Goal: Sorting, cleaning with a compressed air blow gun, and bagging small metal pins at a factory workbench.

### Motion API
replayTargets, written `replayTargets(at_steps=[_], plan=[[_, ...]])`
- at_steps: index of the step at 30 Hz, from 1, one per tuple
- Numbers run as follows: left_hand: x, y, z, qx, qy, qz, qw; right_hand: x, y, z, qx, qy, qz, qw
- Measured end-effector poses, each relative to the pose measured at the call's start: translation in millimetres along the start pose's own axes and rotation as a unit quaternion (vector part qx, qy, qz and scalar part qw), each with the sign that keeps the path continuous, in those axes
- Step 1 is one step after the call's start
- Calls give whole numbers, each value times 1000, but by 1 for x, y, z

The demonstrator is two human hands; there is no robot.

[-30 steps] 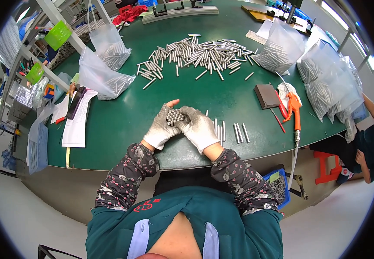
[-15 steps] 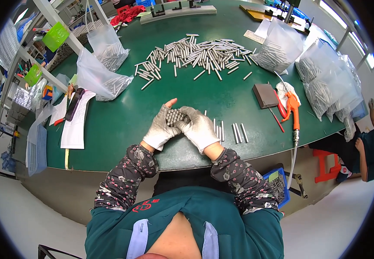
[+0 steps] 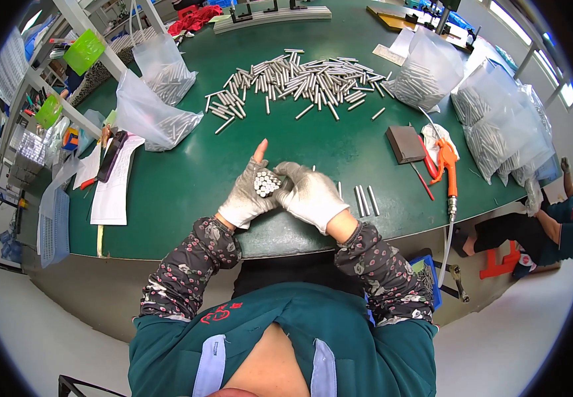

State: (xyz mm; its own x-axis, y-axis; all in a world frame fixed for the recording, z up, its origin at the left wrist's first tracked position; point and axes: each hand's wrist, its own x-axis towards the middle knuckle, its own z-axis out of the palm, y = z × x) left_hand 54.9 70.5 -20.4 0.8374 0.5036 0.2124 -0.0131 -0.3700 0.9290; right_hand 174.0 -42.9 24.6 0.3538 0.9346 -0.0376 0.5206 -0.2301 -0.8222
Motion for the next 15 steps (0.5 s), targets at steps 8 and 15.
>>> replayTargets(at_steps=[8, 15], plan=[[1, -5, -1, -124, -45, -84, 988, 20, -19, -8, -285, 106, -260, 916], [3, -9, 2, -86, -12, -21, 996, 36, -28, -2, -503, 74, -311, 803]])
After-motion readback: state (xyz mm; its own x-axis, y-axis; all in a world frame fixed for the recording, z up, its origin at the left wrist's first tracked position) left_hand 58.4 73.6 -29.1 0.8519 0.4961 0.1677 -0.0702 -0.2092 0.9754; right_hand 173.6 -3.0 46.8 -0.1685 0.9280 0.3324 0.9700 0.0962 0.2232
